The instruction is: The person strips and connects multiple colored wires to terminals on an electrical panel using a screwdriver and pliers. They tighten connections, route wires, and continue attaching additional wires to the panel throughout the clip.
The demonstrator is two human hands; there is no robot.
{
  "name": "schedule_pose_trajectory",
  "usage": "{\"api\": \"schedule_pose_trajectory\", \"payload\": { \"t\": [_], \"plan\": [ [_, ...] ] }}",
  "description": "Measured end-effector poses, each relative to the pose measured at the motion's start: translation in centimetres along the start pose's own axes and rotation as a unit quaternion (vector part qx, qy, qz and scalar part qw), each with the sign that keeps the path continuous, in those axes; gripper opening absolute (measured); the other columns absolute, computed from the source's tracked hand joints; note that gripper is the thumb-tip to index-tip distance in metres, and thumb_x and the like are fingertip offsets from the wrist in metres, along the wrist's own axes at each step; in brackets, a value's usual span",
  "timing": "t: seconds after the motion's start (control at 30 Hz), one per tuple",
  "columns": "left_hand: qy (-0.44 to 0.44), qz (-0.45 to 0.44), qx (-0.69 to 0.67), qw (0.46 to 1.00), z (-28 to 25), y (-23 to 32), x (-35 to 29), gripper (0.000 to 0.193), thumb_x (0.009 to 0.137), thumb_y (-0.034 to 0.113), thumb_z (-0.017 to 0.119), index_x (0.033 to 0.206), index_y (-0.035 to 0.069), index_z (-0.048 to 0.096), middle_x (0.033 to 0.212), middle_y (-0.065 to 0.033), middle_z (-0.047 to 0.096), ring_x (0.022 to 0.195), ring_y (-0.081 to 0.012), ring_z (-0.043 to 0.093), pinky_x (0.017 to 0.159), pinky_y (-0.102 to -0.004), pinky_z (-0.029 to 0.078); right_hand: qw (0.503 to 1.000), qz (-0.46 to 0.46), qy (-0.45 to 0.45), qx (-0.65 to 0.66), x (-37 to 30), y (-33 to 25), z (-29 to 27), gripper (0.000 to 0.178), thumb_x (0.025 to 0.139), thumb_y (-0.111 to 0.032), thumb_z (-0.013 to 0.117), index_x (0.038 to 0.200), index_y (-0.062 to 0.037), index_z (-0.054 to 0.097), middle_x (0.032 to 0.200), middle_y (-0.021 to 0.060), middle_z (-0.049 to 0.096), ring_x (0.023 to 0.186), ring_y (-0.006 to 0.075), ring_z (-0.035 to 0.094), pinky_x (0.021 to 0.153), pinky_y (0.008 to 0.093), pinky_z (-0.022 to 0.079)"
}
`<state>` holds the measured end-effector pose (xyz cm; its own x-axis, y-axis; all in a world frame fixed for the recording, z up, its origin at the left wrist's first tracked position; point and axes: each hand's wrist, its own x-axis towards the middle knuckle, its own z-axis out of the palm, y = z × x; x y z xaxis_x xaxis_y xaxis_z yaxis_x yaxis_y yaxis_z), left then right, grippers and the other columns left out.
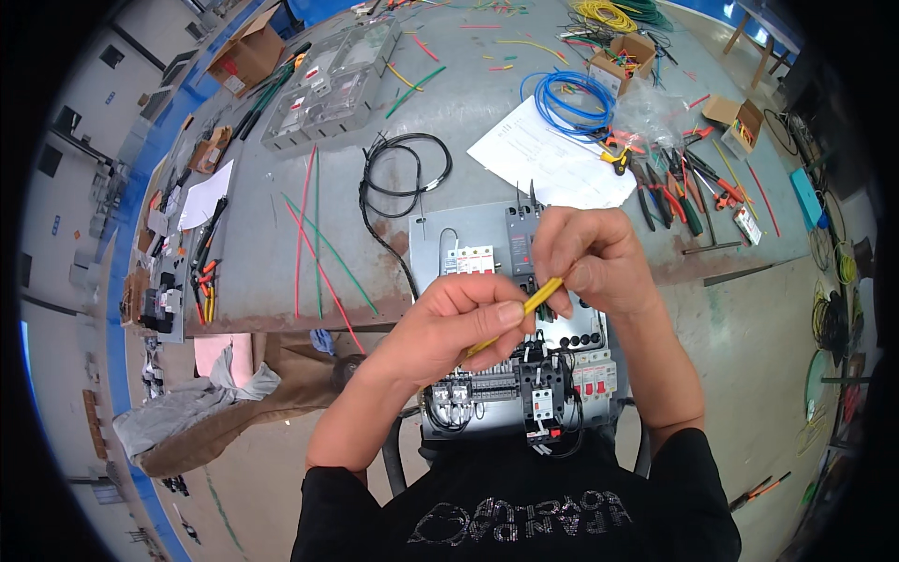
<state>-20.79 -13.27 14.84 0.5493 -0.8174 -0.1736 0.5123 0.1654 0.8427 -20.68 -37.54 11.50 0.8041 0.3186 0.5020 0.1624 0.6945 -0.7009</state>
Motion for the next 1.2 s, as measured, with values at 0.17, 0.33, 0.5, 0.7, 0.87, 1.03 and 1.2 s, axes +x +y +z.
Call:
{"api": "schedule_pose_trajectory", "payload": {
  "t": [0.17,0.33,0.5,0.7,0.87,1.03,1.2],
  "plan": [
    [0.052,0.066,0.083,0.993,1.4,0.1,-0.9,0.023,0.114,0.019,0.062,0.114,-0.002,0.073,0.079,-0.0014,0.064,0.059,-0.0047,0.048,0.052,-0.0216,0.035,0.996,-0.032,0.035,-0.074,-0.5,-0.9,1.8,0.018,0.101,-0.006,0.077,0.107,0.0105,0.074,0.106,0.0191,0.069,0.075,0.0196,0.073,0.063,0.0293,0.061],
    [0.085,0.118,0.126,0.981,2.3,-0.5,-1.3,0.023,0.115,0.019,0.062,0.117,-0.001,0.073,0.081,-0.0001,0.064,0.062,-0.0022,0.048,0.055,-0.0207,0.037,0.99,-0.059,0.067,-0.113,-0.8,-1.1,3.0,0.019,0.102,-0.007,0.075,0.108,0.0112,0.075,0.108,0.0195,0.069,0.079,0.0199,0.075,0.07,0.0297,0.062],
    [0.086,0.116,0.126,0.981,2.7,-0.4,-1.7,0.022,0.115,0.018,0.062,0.117,-0.001,0.074,0.082,0.0009,0.064,0.063,-0.0013,0.047,0.055,-0.02,0.036,0.986,-0.068,0.079,-0.13,-1.1,-1.4,3.6,0.016,0.101,-0.004,0.074,0.107,0.0111,0.074,0.108,0.0193,0.069,0.079,0.0202,0.075,0.07,0.03,0.061],
    [0.127,0.128,0.113,0.977,2.9,-0.9,-1.4,0.021,0.114,0.017,0.062,0.118,-0.001,0.073,0.082,0.0007,0.064,0.064,-0.0011,0.046,0.057,-0.0199,0.036,0.978,-0.081,0.122,-0.148,-0.3,-1.0,4.4,0.013,0.103,0.0,0.067,0.108,0.0113,0.071,0.109,0.0191,0.068,0.078,0.0197,0.074,0.069,0.0298,0.062],
    [0.142,0.145,0.115,0.972,2.6,-1.0,-0.3,0.021,0.114,0.016,0.061,0.117,-0.003,0.07,0.081,-0.0013,0.063,0.06,-0.0044,0.044,0.052,-0.0218,0.032,0.986,-0.075,0.111,-0.098,0.1,0.3,2.6,0.016,0.105,0.0,0.064,0.115,0.0108,0.071,0.108,0.0183,0.071,0.08,0.021,0.075,0.07,0.0305,0.063],
    [0.131,0.15,0.128,0.972,3.1,-0.7,-0.4,0.022,0.114,0.016,0.06,0.117,-0.003,0.07,0.079,0.0002,0.061,0.06,-0.0029,0.042,0.052,-0.021,0.031,0.995,-0.059,0.065,-0.047,0.1,-0.4,1.8,0.025,0.103,-0.004,0.073,0.123,0.0092,0.07,0.104,0.0177,0.074,0.083,0.0216,0.077,0.07,0.0299,0.064],
    [0.084,0.09,0.069,0.99,3.0,-0.4,-0.6,0.024,0.115,0.019,0.06,0.115,-0.002,0.072,0.077,0.0003,0.058,0.059,-0.0029,0.04,0.052,-0.0215,0.03,0.996,-0.067,0.024,-0.052,0.1,-0.8,1.0,0.023,0.099,-0.001,0.078,0.118,0.0074,0.069,0.103,0.0175,0.07,0.078,0.0189,0.074,0.065,0.0281,0.062]
  ]
}}
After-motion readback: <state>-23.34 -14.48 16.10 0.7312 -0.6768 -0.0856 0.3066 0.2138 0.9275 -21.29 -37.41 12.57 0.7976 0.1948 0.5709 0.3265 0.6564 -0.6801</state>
